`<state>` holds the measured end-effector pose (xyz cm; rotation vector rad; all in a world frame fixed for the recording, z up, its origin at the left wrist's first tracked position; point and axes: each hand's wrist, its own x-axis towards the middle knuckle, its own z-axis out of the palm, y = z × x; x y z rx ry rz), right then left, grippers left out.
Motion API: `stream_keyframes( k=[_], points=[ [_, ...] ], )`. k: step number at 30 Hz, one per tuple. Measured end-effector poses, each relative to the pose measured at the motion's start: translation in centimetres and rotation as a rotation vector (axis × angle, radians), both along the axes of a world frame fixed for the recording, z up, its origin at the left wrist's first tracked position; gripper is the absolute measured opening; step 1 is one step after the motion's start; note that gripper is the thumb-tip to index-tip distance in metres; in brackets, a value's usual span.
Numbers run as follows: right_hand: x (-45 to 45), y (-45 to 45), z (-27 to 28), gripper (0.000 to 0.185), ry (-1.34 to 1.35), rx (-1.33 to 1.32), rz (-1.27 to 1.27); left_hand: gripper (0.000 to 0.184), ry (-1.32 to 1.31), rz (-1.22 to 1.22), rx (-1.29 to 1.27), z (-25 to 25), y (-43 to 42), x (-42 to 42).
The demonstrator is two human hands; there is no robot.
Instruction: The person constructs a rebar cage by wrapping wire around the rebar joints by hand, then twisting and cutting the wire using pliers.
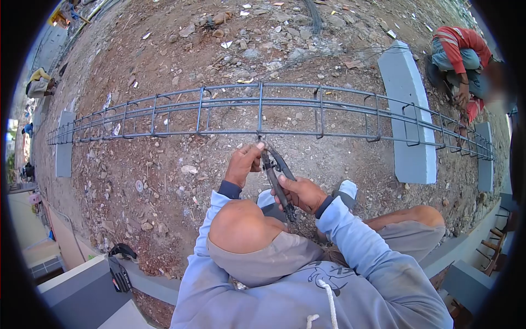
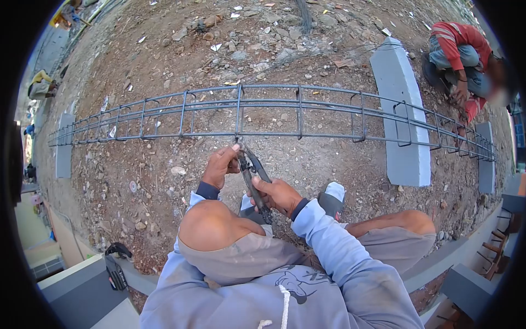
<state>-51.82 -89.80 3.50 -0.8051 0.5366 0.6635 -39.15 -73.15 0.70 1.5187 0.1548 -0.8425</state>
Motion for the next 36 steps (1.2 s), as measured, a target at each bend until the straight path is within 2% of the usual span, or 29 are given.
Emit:
stream_keyframes(
  k=[1, 4, 6, 7, 9, 12, 13, 16, 17, 20, 23, 26, 29, 31, 32, 36],
  points=[
    [-0.1, 0.0, -0.7, 0.047, -0.023, 0.096, -0.052, 0.031, 0.017, -0.007, -0.075, 0.0, -0.3, 0.0],
    [0.0, -1.6, -3.9, 0.048, -0.003, 0.197, 0.136, 0.034, 0.118, -0.057, -0.333, -0.2, -2.1, -0.8],
    [0.5, -2.3, -5.0, 0.056, -0.03, 0.138, 0.235, 0.033, 0.256, -0.135, -0.541, -0.4, -3.1, -1.5],
    [0.7, -2.8, -5.1, 0.058, -0.045, 0.103, 0.264, 0.03, 0.28, -0.205, -0.528, -1.2, -3.4, -1.9],
    [1.4, -4.0, -5.0, 0.068, -0.056, 0.004, 0.367, 0.03, 0.363, -0.166, -0.585, -1.7, -4.0, -2.4],
    [0.7, -3.1, -3.1, 0.077, -0.429, -0.919, 0.425, 0.029, 0.439, -0.07, -0.597, -2.2, -4.7, -2.7],
    [-0.1, -1.9, -0.7, 0.088, -0.322, -1.145, 0.381, 0.029, 0.431, -0.044, -0.571, -1.8, -5.0, -2.7],
    [-3.0, 1.2, 0.6, 0.094, -0.407, -1.575, 0.315, 0.028, 0.431, 0.026, -0.501, -1.7, -5.4, -3.1],
    [-3.4, 2.1, 0.2, 0.087, -0.396, -1.667, 0.249, 0.028, 0.432, 0.043, -0.48, -1.8, -5.6, -3.1],
    [-3.3, 3.1, -2.9, 0.077, -0.346, -1.697, 0.228, 0.029, 0.392, 0.047, -0.383, -2.0, -5.6, -3.2],
    [-3.2, 2.5, -3.1, 0.07, -0.388, -1.565, 0.244, 0.034, 0.346, -0.002, -0.219, -0.7, -5.6, -3.1],
    [-3.7, 1.9, -2.7, 0.06, -0.436, -1.286, 0.235, 0.041, 0.205, -0.06, -0.306, -1.5, -4.5, -2.8],
    [-3.2, -0.6, -2.0, 0.049, -0.13, -0.169, 0.137, 0.048, 0.327, 0.005, -0.574, -1.3, -3.9, -2.8],
    [-3.3, -1.3, -1.4, 0.044, -0.075, 0.269, 0.046, 0.052, 0.413, -0.021, -0.712, -1.8, -3.8, -3.0],
    [-3.3, -1.4, -1.3, 0.042, -0.045, 0.489, 0.001, 0.051, 0.424, -0.038, -0.7, -2.0, -3.7, -3.1],
    [-3.2, -0.9, -0.7, 0.045, -0.043, 0.521, -0.003, 0.049, 0.47, -0.056, -0.67, -1.3, -3.6, -2.8]
  ],
)
